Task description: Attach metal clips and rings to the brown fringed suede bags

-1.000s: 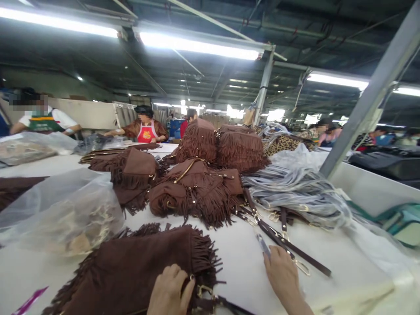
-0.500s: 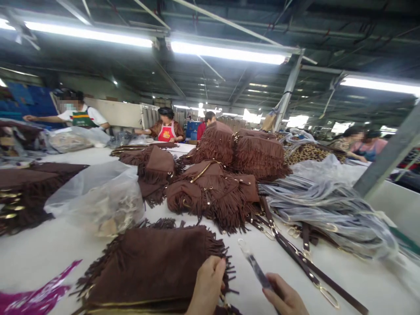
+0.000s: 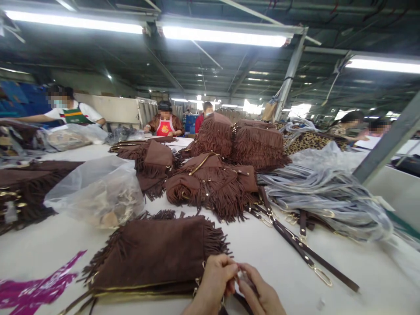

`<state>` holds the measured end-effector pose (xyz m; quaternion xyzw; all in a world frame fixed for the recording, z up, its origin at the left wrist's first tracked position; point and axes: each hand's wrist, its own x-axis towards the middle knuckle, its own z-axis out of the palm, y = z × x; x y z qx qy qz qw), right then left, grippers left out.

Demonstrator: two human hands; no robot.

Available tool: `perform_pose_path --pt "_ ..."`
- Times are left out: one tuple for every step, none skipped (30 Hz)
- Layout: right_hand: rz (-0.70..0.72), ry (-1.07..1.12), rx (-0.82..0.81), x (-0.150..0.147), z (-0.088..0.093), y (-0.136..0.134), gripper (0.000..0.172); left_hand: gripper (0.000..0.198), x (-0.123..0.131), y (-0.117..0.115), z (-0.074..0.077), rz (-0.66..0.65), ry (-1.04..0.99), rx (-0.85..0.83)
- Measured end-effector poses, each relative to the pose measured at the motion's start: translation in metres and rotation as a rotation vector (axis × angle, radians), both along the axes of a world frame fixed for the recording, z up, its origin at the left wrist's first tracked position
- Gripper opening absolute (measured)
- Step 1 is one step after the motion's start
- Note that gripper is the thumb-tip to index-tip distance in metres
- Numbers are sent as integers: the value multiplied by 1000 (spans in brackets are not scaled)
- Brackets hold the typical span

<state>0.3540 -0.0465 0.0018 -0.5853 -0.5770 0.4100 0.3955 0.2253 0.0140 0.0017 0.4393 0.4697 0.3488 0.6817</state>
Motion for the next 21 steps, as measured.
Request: perform_pose_path --pt "-1 0 13 -5 -2 3 41 37 -1 -1 -1 5 0 2" --pt "-3 22 6 -8 -4 5 40 35 -2 -2 -1 9 1 2" --pt "17 74 -33 -10 -5 5 40 33 -4 -3 -1 8 -2 2" --pt "56 160 -102 -10 -6 5 42 31 -7 -4 0 -2 -9 3" --pt "96 272 -188 -10 -5 5 43 29 -10 -5 1 -16 -24 11" --pt "133 391 -277 -9 -3 4 44 28 -14 -6 2 -35 -44 30" --pt "167 501 -358 -8 0 3 45 26 -17 -7 4 -60 -71 62" --pt "192 590 -416 -7 4 1 46 24 -20 -8 6 -90 -101 102" --pt "208 650 -448 -6 9 0 46 23 -23 -9 8 -123 -130 144" --pt "229 679 -456 -6 13 -2 45 22 -27 -9 9 -157 -156 181" --pt "250 690 -445 -6 17 -3 43 21 -29 -9 10 -192 -179 213" --pt "264 695 -432 -7 21 -4 41 22 -32 -9 11 -224 -196 235" --pt "266 701 -422 -8 23 -4 39 23 -35 -9 11 -246 -206 251" --pt "270 705 -420 -10 24 -4 39 25 -37 -9 11 -260 -210 264" --pt "271 709 -424 -11 23 -4 38 26 -39 -9 11 -270 -213 276" --pt "275 709 -430 -12 22 -3 39 28 -41 -9 10 -278 -214 286" --pt "277 709 -439 -14 19 -3 39 28 -43 -10 10 -285 -213 297" --pt "281 711 -449 -15 16 -2 39 29 -45 -10 9 -289 -205 312" --pt "282 713 -460 -17 12 -2 39 29 -47 -11 8 -294 -190 335" --pt "280 715 -470 -18 8 -2 39 29 -48 -13 6 -295 -167 364" --pt "272 714 -476 -19 4 -2 38 29 -50 -14 4 -295 -138 394"
